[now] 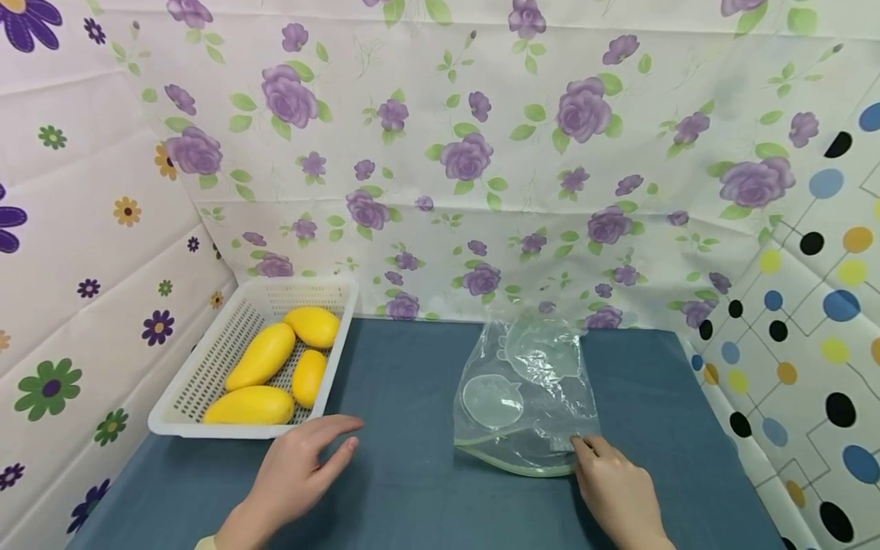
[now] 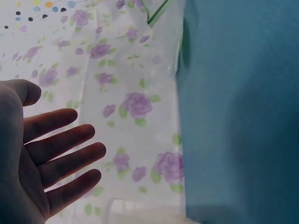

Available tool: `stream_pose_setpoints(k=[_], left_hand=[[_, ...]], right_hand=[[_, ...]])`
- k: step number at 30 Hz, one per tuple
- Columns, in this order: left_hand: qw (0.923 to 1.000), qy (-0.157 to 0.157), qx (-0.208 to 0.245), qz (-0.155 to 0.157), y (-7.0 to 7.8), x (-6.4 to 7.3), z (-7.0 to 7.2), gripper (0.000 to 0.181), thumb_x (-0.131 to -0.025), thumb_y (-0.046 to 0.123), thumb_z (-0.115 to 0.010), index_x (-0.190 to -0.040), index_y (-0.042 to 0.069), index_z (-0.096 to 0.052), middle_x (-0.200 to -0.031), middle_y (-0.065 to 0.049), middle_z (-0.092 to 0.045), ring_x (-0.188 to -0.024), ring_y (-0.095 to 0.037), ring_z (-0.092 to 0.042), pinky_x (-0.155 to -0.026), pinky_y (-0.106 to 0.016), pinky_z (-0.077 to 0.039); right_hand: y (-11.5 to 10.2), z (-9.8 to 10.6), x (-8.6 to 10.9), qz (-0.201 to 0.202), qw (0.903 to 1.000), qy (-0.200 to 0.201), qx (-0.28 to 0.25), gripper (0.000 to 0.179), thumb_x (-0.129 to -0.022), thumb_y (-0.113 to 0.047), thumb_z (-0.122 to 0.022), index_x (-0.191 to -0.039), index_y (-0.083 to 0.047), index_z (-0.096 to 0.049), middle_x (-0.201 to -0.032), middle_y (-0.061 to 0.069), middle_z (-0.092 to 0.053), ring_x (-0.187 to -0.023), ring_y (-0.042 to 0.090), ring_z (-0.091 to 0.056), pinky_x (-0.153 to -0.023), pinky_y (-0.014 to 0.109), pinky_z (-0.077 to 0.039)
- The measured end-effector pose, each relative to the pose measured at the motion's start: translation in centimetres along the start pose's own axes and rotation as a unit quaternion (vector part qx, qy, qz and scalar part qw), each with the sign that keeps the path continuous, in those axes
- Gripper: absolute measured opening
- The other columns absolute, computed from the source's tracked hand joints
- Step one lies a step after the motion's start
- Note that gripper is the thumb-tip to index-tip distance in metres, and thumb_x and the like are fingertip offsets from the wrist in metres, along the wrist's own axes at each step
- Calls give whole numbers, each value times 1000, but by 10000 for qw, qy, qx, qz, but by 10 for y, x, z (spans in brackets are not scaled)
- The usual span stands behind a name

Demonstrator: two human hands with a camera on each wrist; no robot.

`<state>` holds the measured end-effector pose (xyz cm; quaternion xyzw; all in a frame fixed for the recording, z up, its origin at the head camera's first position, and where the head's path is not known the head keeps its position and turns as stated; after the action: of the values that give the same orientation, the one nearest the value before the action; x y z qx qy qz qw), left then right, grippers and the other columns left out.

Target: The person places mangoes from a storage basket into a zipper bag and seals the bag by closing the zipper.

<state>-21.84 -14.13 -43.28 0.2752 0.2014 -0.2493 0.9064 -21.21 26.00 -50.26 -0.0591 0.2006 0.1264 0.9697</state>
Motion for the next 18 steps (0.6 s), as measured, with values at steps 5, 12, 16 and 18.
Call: stream_pose_setpoints(k=[5, 12, 16, 18], left_hand=[[9995, 273, -71, -153, 0, 0, 17, 15, -101, 27, -76, -115, 22, -81, -113, 10, -78, -99, -8, -74, -81, -36, -63], [9985, 439, -314, -93, -9, -2, 32, 18, -100, 28, -76, -116, 20, -81, -115, 7, -78, -99, -10, -75, -80, -38, -63], [9977, 556, -385, -50, -14, -2, 41, 19, -99, 26, -77, -116, 17, -81, -114, 5, -79, -99, -13, -75, -79, -40, -63], [9973, 583, -446, -25, -16, -3, 46, 19, -99, 25, -77, -116, 16, -81, -114, 4, -79, -99, -14, -76, -79, -41, -63]], right_hand=[[-1, 1, 0, 7, 10000, 93, 26, 40, -76, -5, -93, -114, -4, -81, -102, 11, -75, -72, 22, -71, -47, 36, -52], [-2, 0, 0, 128, 9999, 61, 48, 44, -75, -3, -94, -117, -5, -81, -106, 11, -75, -78, 24, -73, -47, 36, -53], [-3, 0, 0, 190, 9998, 43, 80, 49, -73, -3, -96, -119, -5, -81, -108, 11, -75, -81, 26, -74, -47, 36, -54], [-3, 1, 0, 224, 9997, 77, 98, 50, -72, -2, -96, -119, -5, -81, -108, 11, -75, -81, 26, -74, -47, 37, -54]])
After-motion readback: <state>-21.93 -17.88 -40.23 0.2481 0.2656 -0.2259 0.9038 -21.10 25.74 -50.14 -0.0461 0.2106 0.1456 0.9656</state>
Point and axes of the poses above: each hand's wrist, its own x-axis away from the middle knuckle, its own z-axis out of the back of the hand, y = z × x, the point moved 10 cm from there along -x, towards the middle knuckle
